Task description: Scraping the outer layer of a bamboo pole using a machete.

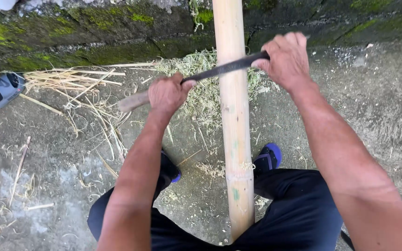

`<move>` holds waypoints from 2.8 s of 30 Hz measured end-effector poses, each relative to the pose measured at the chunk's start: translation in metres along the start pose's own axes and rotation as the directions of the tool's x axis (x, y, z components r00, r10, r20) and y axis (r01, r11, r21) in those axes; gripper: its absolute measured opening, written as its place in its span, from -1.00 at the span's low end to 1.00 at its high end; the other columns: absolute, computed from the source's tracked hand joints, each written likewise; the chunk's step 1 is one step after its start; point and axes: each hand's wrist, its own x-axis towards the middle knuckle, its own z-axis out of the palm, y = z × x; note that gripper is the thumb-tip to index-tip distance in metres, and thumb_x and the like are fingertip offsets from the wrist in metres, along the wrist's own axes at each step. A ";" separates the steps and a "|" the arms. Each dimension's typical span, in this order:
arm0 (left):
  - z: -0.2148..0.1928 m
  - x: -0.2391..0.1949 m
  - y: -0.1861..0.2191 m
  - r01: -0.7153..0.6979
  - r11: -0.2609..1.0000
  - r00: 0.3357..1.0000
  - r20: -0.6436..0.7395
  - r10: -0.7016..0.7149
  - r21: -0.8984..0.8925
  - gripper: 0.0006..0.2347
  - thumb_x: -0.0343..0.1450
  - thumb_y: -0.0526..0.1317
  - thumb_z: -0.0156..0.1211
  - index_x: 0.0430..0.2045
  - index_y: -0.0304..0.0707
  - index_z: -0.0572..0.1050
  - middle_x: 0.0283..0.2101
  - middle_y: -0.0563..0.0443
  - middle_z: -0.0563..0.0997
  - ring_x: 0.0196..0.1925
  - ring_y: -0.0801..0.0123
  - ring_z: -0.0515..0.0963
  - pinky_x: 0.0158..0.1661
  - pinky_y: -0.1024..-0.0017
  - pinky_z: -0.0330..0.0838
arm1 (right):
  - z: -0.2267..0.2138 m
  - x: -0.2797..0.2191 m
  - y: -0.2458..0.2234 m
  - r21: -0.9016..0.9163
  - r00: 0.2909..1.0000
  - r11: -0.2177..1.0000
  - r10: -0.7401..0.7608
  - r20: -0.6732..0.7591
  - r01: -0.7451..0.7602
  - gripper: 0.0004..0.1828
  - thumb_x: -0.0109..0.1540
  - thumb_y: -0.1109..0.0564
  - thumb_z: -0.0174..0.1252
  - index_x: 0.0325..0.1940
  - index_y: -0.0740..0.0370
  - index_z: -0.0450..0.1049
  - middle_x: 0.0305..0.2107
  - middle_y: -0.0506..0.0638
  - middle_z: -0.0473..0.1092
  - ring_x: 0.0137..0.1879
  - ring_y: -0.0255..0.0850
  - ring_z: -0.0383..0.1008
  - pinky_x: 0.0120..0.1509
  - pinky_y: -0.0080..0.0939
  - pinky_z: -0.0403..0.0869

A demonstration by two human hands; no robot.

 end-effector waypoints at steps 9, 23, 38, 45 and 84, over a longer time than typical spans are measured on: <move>0.057 -0.064 -0.002 -0.154 0.986 0.957 -0.256 0.133 -0.062 -0.38 0.41 0.47 -0.26 -0.59 -0.03 0.52 -0.74 0.19 0.33 -0.67 0.40 0.33 -0.55 0.19 0.41 | -0.023 -0.068 -0.023 -0.121 0.995 0.992 -0.026 0.097 0.037 -0.40 0.19 -0.44 0.10 -0.12 0.07 0.64 -0.35 -0.10 0.40 -0.10 -0.15 0.20 0.11 -0.15 0.20; 0.093 -0.242 0.013 -0.229 0.956 0.970 -0.123 0.208 -0.184 -0.35 0.46 0.41 -0.37 -0.69 -0.09 0.46 -0.71 0.06 0.40 -0.68 0.33 0.38 -0.50 0.19 0.44 | -0.029 -0.253 -0.092 0.005 0.998 0.998 -0.061 0.031 0.060 -0.28 0.24 -0.49 -0.19 -0.14 0.10 0.61 -0.31 -0.07 0.40 -0.05 -0.14 0.28 0.23 -0.02 0.21; 0.010 -0.014 0.016 -0.044 0.997 0.997 -0.065 0.040 -0.068 -0.44 0.45 0.37 -0.26 -0.48 -0.07 0.51 -0.72 0.18 0.28 -0.71 0.47 0.23 -0.59 0.28 0.29 | -0.017 -0.009 0.004 -0.104 0.998 0.994 -0.037 -0.042 0.033 -0.45 0.19 -0.43 0.10 -0.15 0.01 0.64 -0.29 -0.13 0.41 -0.03 -0.13 0.22 0.16 -0.13 0.20; 0.066 -0.116 0.016 -0.185 0.983 0.963 -0.198 0.185 0.017 -0.38 0.46 0.38 -0.42 -0.72 -0.03 0.43 -0.76 0.22 0.22 -0.76 0.49 0.17 -0.61 0.37 0.23 | -0.022 -0.125 -0.035 -0.129 0.979 0.989 0.097 0.180 -0.074 -0.31 0.23 -0.53 -0.04 -0.09 0.03 0.66 -0.31 -0.09 0.41 -0.05 -0.15 0.21 0.19 -0.10 0.20; 0.010 -0.060 0.034 -0.105 0.985 0.989 -0.085 0.117 0.136 -0.49 0.52 0.30 -0.21 -0.58 -0.02 0.53 -0.75 0.24 0.29 -0.75 0.53 0.20 -0.70 0.42 0.18 | 0.008 -0.065 0.004 0.002 0.995 0.998 0.066 0.072 -0.067 -0.28 0.23 -0.50 -0.05 -0.06 0.15 0.60 -0.27 -0.07 0.37 -0.03 -0.09 0.19 0.19 -0.07 0.24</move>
